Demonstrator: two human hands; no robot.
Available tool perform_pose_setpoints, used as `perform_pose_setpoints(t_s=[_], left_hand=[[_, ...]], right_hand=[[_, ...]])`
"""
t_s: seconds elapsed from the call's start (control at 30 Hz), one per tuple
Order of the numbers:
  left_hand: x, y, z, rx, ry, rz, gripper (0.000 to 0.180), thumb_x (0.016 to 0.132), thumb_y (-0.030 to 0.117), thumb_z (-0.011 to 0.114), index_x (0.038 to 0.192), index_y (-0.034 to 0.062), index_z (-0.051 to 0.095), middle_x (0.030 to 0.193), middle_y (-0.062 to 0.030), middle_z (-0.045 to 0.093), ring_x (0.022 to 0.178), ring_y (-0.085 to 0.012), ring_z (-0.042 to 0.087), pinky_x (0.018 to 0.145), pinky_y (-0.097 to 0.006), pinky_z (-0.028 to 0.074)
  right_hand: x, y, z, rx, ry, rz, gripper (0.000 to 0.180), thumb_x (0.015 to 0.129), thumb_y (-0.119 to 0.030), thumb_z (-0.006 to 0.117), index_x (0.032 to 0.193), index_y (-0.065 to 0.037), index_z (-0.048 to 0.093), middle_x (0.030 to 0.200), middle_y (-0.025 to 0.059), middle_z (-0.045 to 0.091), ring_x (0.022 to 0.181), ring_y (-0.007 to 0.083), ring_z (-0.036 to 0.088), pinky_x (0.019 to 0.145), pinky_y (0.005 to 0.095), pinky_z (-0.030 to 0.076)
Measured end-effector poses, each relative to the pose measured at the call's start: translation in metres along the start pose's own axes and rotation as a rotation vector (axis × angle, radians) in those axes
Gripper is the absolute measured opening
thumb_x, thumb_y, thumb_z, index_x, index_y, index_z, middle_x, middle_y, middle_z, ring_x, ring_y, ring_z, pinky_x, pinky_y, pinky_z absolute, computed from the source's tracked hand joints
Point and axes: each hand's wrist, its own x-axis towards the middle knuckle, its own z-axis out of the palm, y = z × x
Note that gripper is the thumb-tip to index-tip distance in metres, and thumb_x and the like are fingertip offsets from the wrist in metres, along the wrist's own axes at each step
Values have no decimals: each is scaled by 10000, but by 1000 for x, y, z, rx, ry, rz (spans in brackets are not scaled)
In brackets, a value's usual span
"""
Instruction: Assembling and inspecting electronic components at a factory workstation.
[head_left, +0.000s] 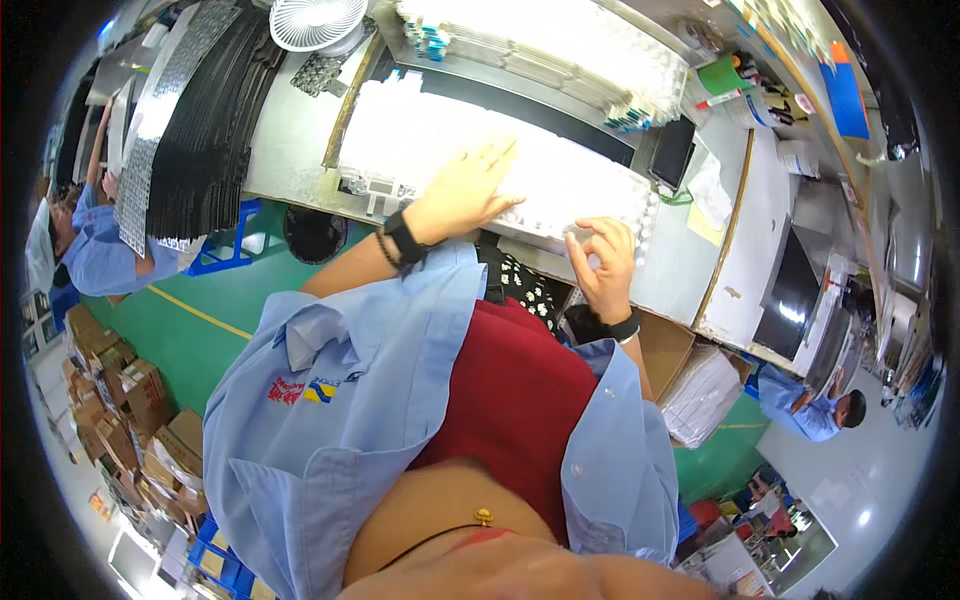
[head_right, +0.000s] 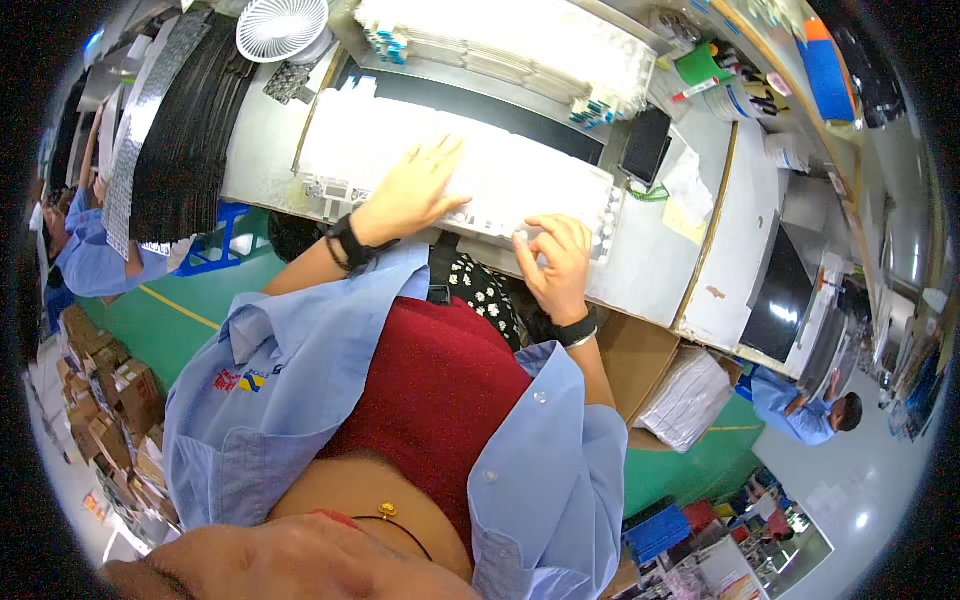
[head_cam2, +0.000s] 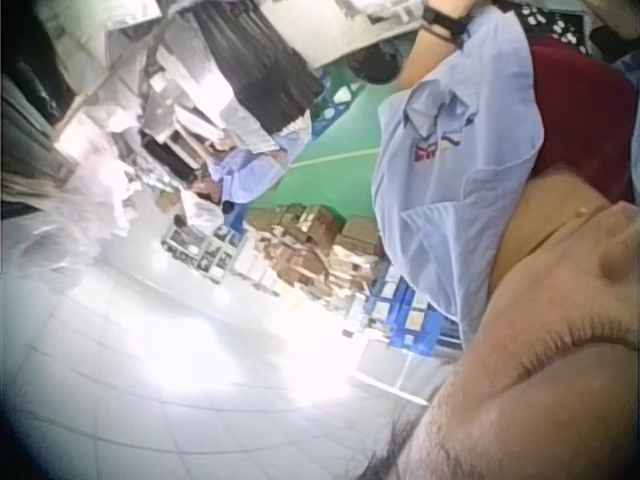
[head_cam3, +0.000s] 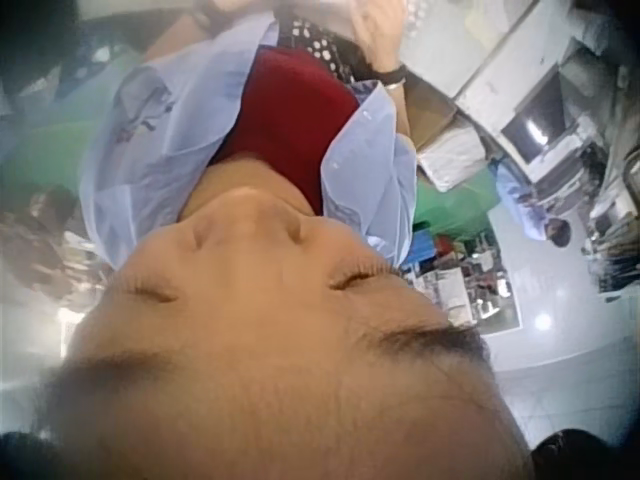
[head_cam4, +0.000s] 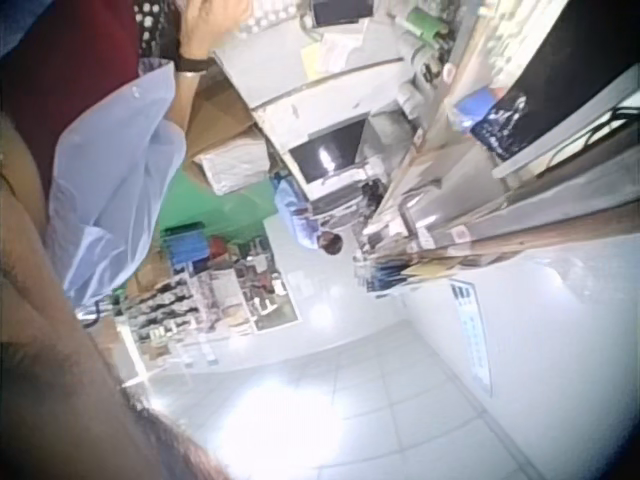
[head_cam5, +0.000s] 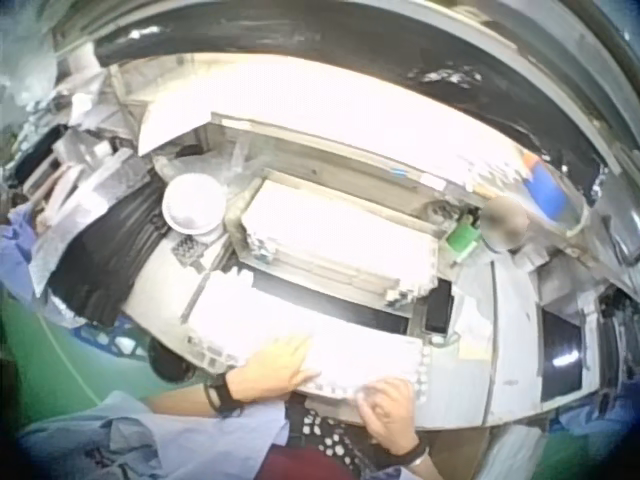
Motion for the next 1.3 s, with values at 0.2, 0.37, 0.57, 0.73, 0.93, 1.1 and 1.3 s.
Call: perform_pose_setpoints(t_s=[0.2, 0.37, 0.57, 0.73, 0.93, 1.1, 1.3], left_hand=[[-35, -66, -59, -396, 428, -414, 328, 840, 40, 523, 1165, 6, 536, 1074, -172, 598, 1002, -299, 572, 887, -334, 428], [-52, -83, -57, -237, 374, -319, 336, 802, 36, 560, 1138, 25, 552, 1112, -143, 582, 1032, -294, 543, 913, -368, 404], [-52, -63, -24, 37, 167, -261, 361, 857, 153, 547, 1211, 82, 537, 1337, -146, 421, 1245, -335, 366, 1045, -475, 230], [-56, -74, -42, -318, 368, -426, 395, 798, 81, 614, 1181, 34, 534, 1221, -192, 493, 1100, -356, 481, 935, -355, 396], [-60, -71, -68, 176, 266, -591, 495, 787, 169, 645, 1190, -67, 483, 1046, -245, 530, 979, -379, 519, 859, -401, 414], [-78, -85, -73, 107, 210, -717, 571, 838, 287, 594, 1212, -110, 428, 1085, -294, 504, 1036, -406, 486, 907, -426, 375], [-113, -108, -81, -203, 88, -896, 386, 818, 247, 646, 1030, -48, 513, 753, -100, 552, 665, -166, 499, 597, -278, 387]], right_hand=[[32, -27, 8, 162, 61, 112, 90, 711, -58, 704, 769, -61, 636, 863, 59, 640, 781, 236, 572, 671, 312, 428], [70, -42, 44, 80, -19, -76, 135, 788, -205, 645, 779, -72, 664, 841, 36, 650, 743, 204, 580, 686, 320, 431], [92, -44, 73, -1, -34, -210, 223, 791, -266, 643, 738, -50, 654, 912, 103, 651, 814, 264, 593, 779, 373, 430], [68, 1, 13, 459, 108, 218, 81, 794, -87, 633, 841, -23, 619, 955, 82, 618, 832, 161, 569, 714, 272, 443], [4, 67, -37, -289, 64, 754, 291, 835, -219, 598, 1074, -52, 601, 994, 155, 606, 814, 284, 602, 682, 348, 474], [0, 37, -32, -187, 66, 677, 380, 846, -236, 581, 1163, -28, 563, 959, 179, 605, 797, 280, 608, 695, 352, 472], [8, 42, -21, -159, 77, 534, 354, 837, -177, 584, 1129, 20, 563, 916, 165, 618, 764, 258, 609, 694, 338, 476]])
